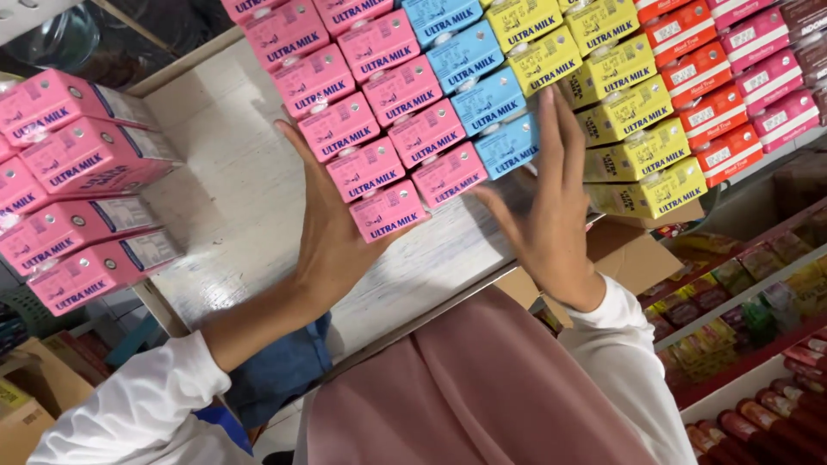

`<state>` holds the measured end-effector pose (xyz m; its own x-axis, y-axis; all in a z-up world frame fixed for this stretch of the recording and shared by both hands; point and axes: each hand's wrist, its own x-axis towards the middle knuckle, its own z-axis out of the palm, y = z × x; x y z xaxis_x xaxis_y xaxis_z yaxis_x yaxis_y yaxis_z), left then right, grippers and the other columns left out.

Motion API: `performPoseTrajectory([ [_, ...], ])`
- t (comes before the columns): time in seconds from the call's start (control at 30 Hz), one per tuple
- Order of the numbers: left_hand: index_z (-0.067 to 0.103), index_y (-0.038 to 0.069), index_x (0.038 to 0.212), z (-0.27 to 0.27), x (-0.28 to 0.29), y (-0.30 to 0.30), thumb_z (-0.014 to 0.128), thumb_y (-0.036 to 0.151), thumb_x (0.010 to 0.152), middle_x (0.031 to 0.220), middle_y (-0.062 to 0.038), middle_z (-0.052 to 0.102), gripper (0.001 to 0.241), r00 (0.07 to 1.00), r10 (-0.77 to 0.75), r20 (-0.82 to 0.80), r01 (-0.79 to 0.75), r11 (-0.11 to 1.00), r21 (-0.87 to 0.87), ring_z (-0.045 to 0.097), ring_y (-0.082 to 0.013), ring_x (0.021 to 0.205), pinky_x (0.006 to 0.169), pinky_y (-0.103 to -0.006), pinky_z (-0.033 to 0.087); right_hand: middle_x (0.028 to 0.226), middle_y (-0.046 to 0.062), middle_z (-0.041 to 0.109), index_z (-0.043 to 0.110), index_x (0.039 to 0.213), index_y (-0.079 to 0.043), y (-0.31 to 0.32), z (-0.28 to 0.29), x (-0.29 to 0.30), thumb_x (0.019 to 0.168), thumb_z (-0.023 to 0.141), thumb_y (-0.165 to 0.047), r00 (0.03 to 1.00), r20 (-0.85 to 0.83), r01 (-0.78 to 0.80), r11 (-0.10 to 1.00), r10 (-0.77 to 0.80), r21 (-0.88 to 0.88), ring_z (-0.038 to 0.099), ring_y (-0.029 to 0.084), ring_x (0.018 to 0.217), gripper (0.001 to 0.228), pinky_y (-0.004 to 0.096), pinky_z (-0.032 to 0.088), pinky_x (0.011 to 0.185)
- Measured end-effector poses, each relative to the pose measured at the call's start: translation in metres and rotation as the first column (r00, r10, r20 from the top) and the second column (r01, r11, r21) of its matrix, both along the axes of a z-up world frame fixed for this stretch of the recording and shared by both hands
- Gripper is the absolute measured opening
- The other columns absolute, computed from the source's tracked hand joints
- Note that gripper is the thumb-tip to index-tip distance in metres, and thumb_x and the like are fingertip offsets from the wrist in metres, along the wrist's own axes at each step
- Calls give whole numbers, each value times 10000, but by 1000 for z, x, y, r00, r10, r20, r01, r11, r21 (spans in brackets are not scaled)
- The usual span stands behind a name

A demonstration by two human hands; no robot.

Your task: Cleaning a shelf and organizing various colors of milk cartons in a grocery store.

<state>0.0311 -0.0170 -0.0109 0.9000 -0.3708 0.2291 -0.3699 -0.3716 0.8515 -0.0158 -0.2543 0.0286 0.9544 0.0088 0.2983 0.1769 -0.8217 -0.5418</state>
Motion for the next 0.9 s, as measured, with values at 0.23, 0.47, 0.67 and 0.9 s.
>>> performPoseTrajectory([
  [0.23, 241, 25, 1561, 21, 8, -7, 899, 211, 891, 1582, -225, 329, 958, 970, -12, 241, -28, 986, 163, 366, -453, 1477, 1251, -600, 86, 1597, 254, 394, 117, 1590, 1, 8, 8, 2, 950, 857, -206, 999, 32, -23, 999, 22, 43, 642, 346, 1293, 1000, 374, 606, 973],
  [0.47, 459, 91, 1497, 23, 7, -4, 865, 211, 972, 1530, -176, 402, 675, 979, -11, 202, -3, 998, 66, 444, -401, 1407, 1172, -517, 354, 1463, 209, 547, 437, 1495, 13, -11, 0, -1, 989, 718, 71, 994, -109, 11, 985, 8, 174, 744, 291, 1145, 581, 346, 651, 932],
  [0.67, 506, 91, 1523, 17, 14, -9, 854, 239, 991, 1510, -188, 405, 652, 969, 15, 248, -30, 998, 59, 442, -416, 1389, 1155, -513, 406, 1397, 206, 560, 459, 1449, 42, -3, -4, 1, 991, 691, 71, 996, -74, 57, 974, -42, 220, 749, 288, 1114, 515, 332, 653, 916],
  [0.9, 45, -8, 1583, -7, 3, 17, 926, 489, 839, 1625, -328, 95, 1256, 981, 76, 177, -92, 992, 86, 171, -523, 1521, 1269, -552, 241, 1290, 139, 622, 512, 1447, -19, 0, -12, -9, 1101, 713, 49, 996, 4, -91, 985, 91, 150, 719, 265, 1164, 406, 319, 626, 972],
])
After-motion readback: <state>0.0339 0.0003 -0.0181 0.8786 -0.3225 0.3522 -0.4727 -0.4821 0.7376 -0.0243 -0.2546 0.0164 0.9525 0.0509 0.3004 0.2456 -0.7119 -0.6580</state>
